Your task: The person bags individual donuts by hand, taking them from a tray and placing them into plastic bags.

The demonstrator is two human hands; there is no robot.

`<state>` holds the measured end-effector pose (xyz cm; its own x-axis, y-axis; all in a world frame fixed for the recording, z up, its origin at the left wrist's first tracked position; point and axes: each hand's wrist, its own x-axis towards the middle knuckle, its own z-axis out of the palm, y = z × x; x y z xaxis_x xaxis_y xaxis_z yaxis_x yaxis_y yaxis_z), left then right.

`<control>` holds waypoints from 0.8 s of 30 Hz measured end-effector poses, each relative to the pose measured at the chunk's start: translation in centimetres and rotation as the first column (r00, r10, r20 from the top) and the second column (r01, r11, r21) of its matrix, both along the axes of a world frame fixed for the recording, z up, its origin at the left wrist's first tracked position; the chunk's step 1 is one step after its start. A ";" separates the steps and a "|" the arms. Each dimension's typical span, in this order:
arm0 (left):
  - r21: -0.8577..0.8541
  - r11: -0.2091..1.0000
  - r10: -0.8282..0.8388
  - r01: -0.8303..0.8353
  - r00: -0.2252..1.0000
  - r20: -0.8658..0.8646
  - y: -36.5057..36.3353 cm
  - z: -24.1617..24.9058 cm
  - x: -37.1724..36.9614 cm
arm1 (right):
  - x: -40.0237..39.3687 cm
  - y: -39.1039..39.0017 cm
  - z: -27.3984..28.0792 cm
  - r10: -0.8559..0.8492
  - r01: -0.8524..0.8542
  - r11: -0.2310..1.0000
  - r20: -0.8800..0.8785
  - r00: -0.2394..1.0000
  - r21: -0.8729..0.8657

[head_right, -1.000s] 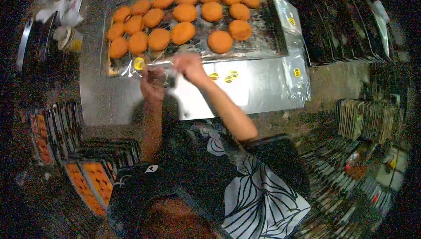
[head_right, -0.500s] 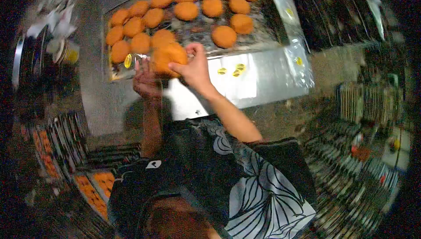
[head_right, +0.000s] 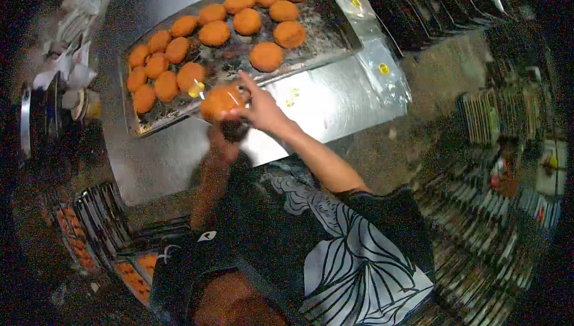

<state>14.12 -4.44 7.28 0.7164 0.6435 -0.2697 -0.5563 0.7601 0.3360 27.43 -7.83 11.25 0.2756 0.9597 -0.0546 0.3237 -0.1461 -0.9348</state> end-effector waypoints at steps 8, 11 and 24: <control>0.627 0.141 0.151 0.767 0.609 -0.779 -4.9 -4.1 2.8 | 4.9 14.5 7.2 -0.194 0.080 0.919 0.268 0.944 0.386; 0.655 -0.320 0.499 0.684 0.710 -0.498 -5.4 -8.1 3.7 | 3.8 15.6 7.4 -0.053 -0.079 0.859 0.241 0.969 0.505; 0.732 0.413 0.041 0.542 0.792 -0.609 -3.6 -1.9 5.4 | 3.9 -11.0 -4.5 -0.083 0.063 0.987 -0.134 0.988 -0.145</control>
<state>19.57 -8.00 5.42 0.8397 0.5410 -0.0476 0.0659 -0.0146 0.9977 31.33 -18.85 6.71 0.3249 0.9174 -0.2297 0.1759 -0.2972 -0.9385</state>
